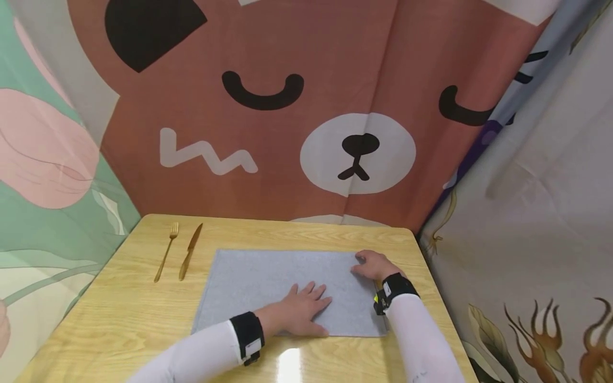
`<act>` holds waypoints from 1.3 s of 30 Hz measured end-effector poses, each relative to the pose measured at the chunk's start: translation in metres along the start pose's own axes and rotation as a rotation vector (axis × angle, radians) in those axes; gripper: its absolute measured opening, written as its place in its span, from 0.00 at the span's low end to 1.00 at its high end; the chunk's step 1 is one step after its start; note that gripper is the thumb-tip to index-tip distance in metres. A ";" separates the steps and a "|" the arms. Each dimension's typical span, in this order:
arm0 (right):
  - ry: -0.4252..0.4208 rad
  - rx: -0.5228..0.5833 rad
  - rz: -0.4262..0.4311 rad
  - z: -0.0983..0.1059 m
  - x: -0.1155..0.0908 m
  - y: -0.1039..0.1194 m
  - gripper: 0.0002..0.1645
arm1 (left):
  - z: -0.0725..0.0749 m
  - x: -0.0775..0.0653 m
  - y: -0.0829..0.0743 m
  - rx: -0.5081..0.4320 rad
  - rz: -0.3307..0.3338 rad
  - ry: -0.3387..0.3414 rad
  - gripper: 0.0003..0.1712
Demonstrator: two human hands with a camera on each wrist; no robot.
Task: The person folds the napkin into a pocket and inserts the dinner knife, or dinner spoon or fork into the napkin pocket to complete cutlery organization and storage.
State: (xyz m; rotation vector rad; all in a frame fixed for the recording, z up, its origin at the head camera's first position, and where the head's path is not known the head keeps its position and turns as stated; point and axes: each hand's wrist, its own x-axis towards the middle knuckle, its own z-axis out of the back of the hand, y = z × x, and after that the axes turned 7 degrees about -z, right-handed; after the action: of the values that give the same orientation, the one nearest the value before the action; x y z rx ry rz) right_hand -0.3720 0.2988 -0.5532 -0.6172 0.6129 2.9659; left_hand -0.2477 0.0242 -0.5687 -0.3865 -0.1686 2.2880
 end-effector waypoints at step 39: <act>0.030 0.004 0.021 0.008 -0.003 0.001 0.37 | 0.002 0.035 -0.064 0.270 -0.319 -0.122 0.28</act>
State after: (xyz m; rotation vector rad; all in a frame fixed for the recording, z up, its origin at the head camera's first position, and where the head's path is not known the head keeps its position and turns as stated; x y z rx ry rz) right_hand -0.3728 0.3011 -0.5446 -0.6608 0.6305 2.9790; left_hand -0.2265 0.0933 -0.5596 -0.0727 0.0190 1.9839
